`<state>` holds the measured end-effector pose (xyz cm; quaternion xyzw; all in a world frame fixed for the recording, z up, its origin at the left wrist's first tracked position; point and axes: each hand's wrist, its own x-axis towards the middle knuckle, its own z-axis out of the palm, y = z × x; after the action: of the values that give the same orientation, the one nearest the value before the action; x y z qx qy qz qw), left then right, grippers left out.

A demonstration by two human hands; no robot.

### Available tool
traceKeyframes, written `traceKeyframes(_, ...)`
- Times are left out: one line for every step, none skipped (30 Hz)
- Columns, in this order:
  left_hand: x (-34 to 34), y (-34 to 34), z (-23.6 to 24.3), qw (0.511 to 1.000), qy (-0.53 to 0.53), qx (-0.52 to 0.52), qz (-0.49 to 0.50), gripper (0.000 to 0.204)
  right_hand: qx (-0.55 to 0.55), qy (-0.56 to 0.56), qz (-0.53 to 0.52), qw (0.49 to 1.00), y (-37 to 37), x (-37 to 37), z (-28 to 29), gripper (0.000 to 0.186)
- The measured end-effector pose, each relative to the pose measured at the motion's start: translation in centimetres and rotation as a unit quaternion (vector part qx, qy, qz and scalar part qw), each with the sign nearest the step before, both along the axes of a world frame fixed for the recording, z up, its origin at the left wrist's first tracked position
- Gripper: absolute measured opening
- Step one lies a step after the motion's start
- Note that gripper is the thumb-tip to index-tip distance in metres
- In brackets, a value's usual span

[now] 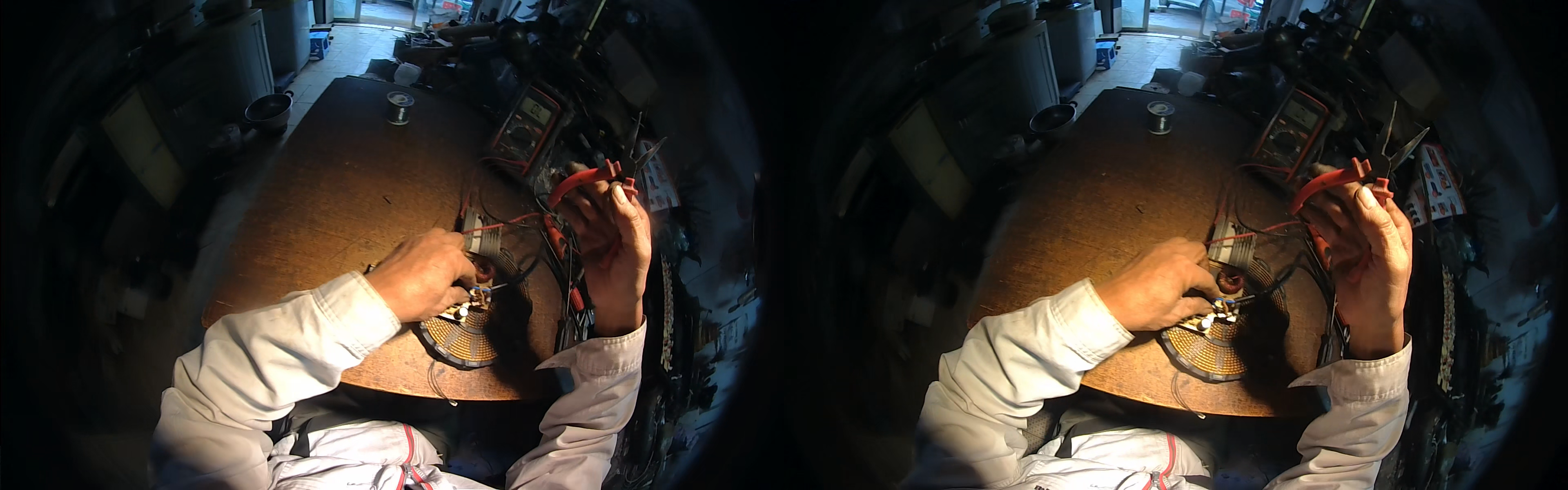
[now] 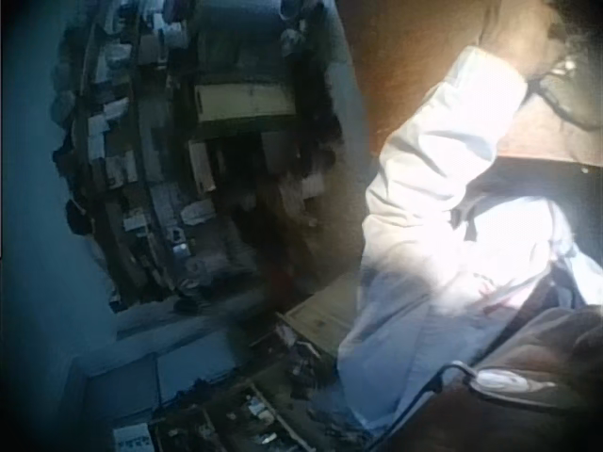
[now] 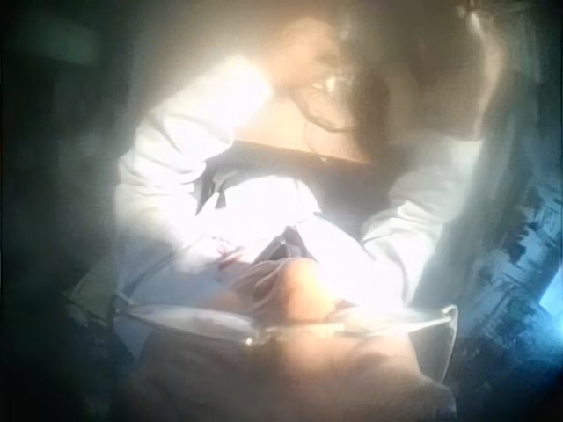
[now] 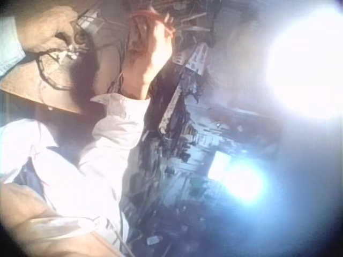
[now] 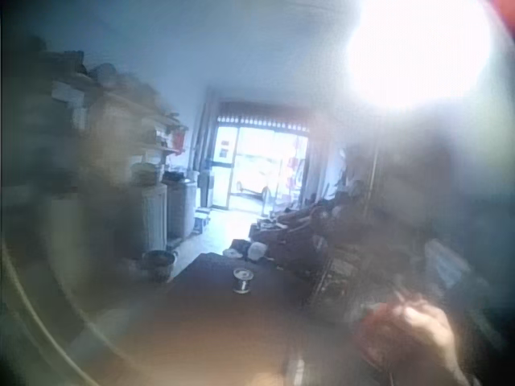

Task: The person works on a circuit board, using a multimeter to test connections, cutting wires with pliers, and soldering components. The person handles the board, wires, and tools throughout the process.

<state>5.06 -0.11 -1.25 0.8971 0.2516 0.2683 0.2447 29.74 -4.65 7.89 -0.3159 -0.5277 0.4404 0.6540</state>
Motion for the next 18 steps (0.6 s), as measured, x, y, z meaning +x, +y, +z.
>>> traceKeyframes(0.0,0.3,-0.5,1.0,-0.006,0.008,-0.006,0.024,-0.032,0.016,0.0,0.999,-1.1,0.7,-0.7,0.042)
traceKeyframes(-0.1,0.1,-0.2,1.0,0.002,0.001,-0.006,0.026,-0.061,0.037,0.002,0.997,-2.2,1.4,-1.4,0.043)
traceKeyframes(-0.2,0.1,0.0,1.0,0.012,0.004,-0.003,0.026,-0.077,0.045,0.012,0.996,-2.9,2.1,-2.2,0.041)
traceKeyframes(-0.2,0.1,0.2,1.0,0.022,0.008,-0.002,0.027,-0.095,0.047,-0.019,0.994,-3.9,2.1,-2.7,0.036)
traceKeyframes(-0.3,0.1,0.3,1.0,0.023,0.002,-0.002,0.027,-0.126,0.002,-0.041,0.991,-4.7,2.4,-3.0,0.03)
traceKeyframes(-0.4,0.1,0.6,1.0,0.025,-0.003,-0.002,0.027,-0.157,-0.043,-0.063,0.985,-5.4,2.9,-3.3,0.026)
traceKeyframes(-0.2,0.1,0.9,1.0,0.025,-0.014,-0.004,0.027,-0.153,-0.169,-0.08,0.97,-5.8,3.9,-3.4,0.018)
traceKeyframes(-0.3,0.1,1.0,1.0,0.016,-0.008,-0.009,0.028,-0.171,-0.27,-0.105,0.942,-6.2,4.1,-3.7,0.014)
traceKeyframes(-0.4,0.1,1.1,0.999,0.025,-0.025,0.0,0.029,-0.103,-0.399,-0.117,0.904,-6.3,3.9,-3.7,0.012)
traceKeyframes(-0.5,0.0,1.3,0.999,0.034,-0.041,0.01,0.029,-0.032,-0.519,-0.127,0.845,-6.3,3.5,-3.3,0.011)
traceKeyframes(-0.5,0.0,1.2,0.998,0.041,-0.05,0.015,0.029,-0.036,-0.548,-0.109,0.828,-6.5,3.0,-2.8,0.01)
traceKeyframes(-0.5,0.0,1.1,0.997,0.046,-0.057,0.017,0.029,-0.001,-0.594,-0.112,0.797,-6.5,2.6,-2.4,0.01)
traceKeyframes(-0.4,0.1,1.2,0.996,0.051,-0.063,0.021,0.029,0.034,-0.636,-0.114,0.763,-6.4,2.2,-2.0,0.01)
traceKeyframes(-0.3,0.0,1.3,0.996,0.053,-0.066,0.022,0.028,0.066,-0.678,-0.116,0.722,-6.3,1.8,-1.7,0.011)
traceKeyframes(-0.3,0.0,1.4,0.996,0.055,-0.069,0.023,0.028,0.095,-0.693,-0.121,0.705,-6.1,1.4,-1.5,0.01)
traceKeyframes(-0.2,-0.1,1.6,0.995,0.058,-0.071,0.024,0.027,0.121,-0.723,-0.141,0.665,-5.9,1.2,-1.7,0.01)
traceKeyframes(-0.1,-0.1,1.7,0.995,0.059,-0.075,0.026,0.027,0.152,-0.755,-0.154,0.62,-5.6,1.0,-1.8,0.01)
traceKeyframes(-0.1,-0.2,1.8,0.995,0.061,-0.078,0.028,0.027,0.182,-0.782,-0.167,0.572,-5.3,0.9,-2.0,0.009)
